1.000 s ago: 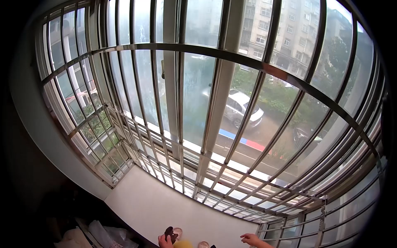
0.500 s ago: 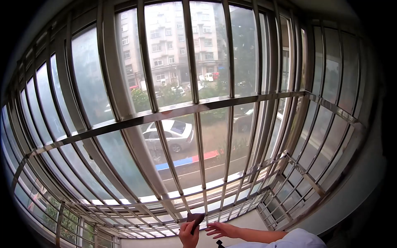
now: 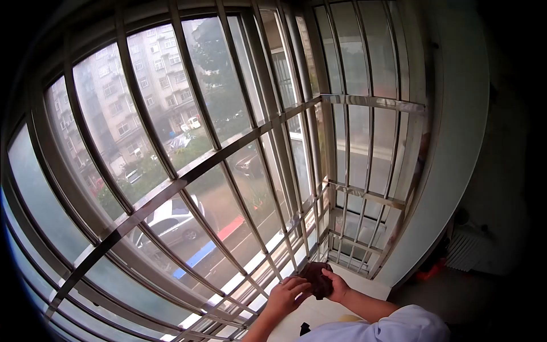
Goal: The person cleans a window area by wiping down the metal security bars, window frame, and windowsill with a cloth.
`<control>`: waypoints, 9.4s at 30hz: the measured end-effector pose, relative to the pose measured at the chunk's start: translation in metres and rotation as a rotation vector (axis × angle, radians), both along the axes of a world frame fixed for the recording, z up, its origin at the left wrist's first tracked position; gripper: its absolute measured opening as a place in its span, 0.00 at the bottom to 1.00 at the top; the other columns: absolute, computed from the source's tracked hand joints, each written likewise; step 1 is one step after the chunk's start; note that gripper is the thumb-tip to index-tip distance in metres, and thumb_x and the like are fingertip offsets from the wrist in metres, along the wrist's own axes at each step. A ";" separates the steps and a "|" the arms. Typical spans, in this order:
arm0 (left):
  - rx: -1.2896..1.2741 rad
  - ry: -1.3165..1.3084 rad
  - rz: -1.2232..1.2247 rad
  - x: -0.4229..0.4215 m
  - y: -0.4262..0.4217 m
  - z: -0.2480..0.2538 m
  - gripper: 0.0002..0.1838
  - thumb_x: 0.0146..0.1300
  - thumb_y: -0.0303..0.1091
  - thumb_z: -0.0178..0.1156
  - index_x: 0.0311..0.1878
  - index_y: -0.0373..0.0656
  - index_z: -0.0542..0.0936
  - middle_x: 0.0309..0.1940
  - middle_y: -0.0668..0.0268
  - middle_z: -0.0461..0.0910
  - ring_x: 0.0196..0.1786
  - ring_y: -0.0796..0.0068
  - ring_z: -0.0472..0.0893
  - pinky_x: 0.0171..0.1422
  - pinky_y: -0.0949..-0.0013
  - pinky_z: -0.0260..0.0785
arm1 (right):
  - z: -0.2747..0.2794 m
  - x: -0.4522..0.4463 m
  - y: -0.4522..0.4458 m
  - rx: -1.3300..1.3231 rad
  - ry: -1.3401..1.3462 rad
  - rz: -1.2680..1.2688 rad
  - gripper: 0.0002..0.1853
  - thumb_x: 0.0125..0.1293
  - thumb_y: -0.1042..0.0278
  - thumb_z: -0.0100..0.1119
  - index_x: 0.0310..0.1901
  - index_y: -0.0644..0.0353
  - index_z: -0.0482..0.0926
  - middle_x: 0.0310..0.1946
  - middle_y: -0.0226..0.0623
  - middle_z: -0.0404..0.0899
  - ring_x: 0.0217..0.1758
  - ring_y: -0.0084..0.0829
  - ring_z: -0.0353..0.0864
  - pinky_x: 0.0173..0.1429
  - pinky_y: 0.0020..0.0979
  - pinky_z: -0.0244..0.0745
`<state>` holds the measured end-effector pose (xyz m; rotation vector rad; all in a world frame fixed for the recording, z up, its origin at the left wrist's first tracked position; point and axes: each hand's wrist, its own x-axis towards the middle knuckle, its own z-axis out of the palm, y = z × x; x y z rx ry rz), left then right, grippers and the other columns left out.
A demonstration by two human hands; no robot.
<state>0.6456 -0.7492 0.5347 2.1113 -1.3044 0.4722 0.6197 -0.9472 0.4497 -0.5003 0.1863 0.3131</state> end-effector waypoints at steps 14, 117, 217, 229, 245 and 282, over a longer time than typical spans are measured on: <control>-0.549 -0.526 0.967 0.204 -0.025 0.118 0.40 0.60 0.45 0.62 0.67 0.34 0.54 0.59 0.46 0.66 0.61 0.47 0.64 0.65 0.51 0.52 | 0.169 0.041 -0.250 -0.738 -0.527 -1.218 0.27 0.68 0.55 0.54 0.62 0.63 0.65 0.56 0.33 0.71 0.59 0.27 0.69 0.65 0.27 0.59; -1.144 0.114 0.447 0.207 -0.035 0.108 0.20 0.70 0.35 0.52 0.61 0.36 0.65 0.31 0.75 0.65 0.29 0.89 0.61 0.33 0.84 0.54 | 0.382 0.313 -0.294 -3.054 -0.437 -1.035 0.20 0.56 0.48 0.61 0.32 0.59 0.79 0.29 0.39 0.81 0.35 0.40 0.81 0.43 0.37 0.74; -1.111 -0.127 0.715 0.220 -0.045 0.105 0.11 0.70 0.33 0.51 0.50 0.37 0.68 0.25 0.75 0.58 0.27 0.86 0.56 0.30 0.80 0.52 | 0.341 0.360 -0.105 -1.398 -1.453 -1.236 0.11 0.61 0.66 0.55 0.37 0.65 0.80 0.37 0.45 0.79 0.45 0.47 0.75 0.59 0.43 0.64; -1.078 -0.222 0.766 0.224 -0.044 0.104 0.12 0.69 0.32 0.50 0.50 0.35 0.69 0.23 0.72 0.59 0.26 0.82 0.57 0.30 0.77 0.52 | 0.307 0.340 -0.078 -1.439 -1.579 -1.339 0.27 0.61 0.66 0.55 0.61 0.68 0.67 0.60 0.50 0.67 0.65 0.53 0.64 0.69 0.49 0.54; -1.116 -0.021 0.567 0.211 -0.038 0.108 0.09 0.70 0.33 0.52 0.47 0.40 0.68 0.25 0.76 0.57 0.28 0.86 0.56 0.32 0.81 0.52 | 0.419 0.315 -0.060 -2.303 -1.770 -0.520 0.27 0.67 0.43 0.43 0.26 0.57 0.82 0.21 0.39 0.81 0.31 0.36 0.82 0.73 0.42 0.50; -1.098 -0.045 0.577 0.212 -0.042 0.107 0.18 0.71 0.34 0.49 0.59 0.35 0.65 0.31 0.73 0.64 0.28 0.88 0.60 0.32 0.82 0.55 | 0.258 0.388 -0.166 -1.552 -1.443 -1.374 0.26 0.51 0.71 0.62 0.55 0.62 0.74 0.54 0.44 0.72 0.53 0.47 0.74 0.57 0.39 0.71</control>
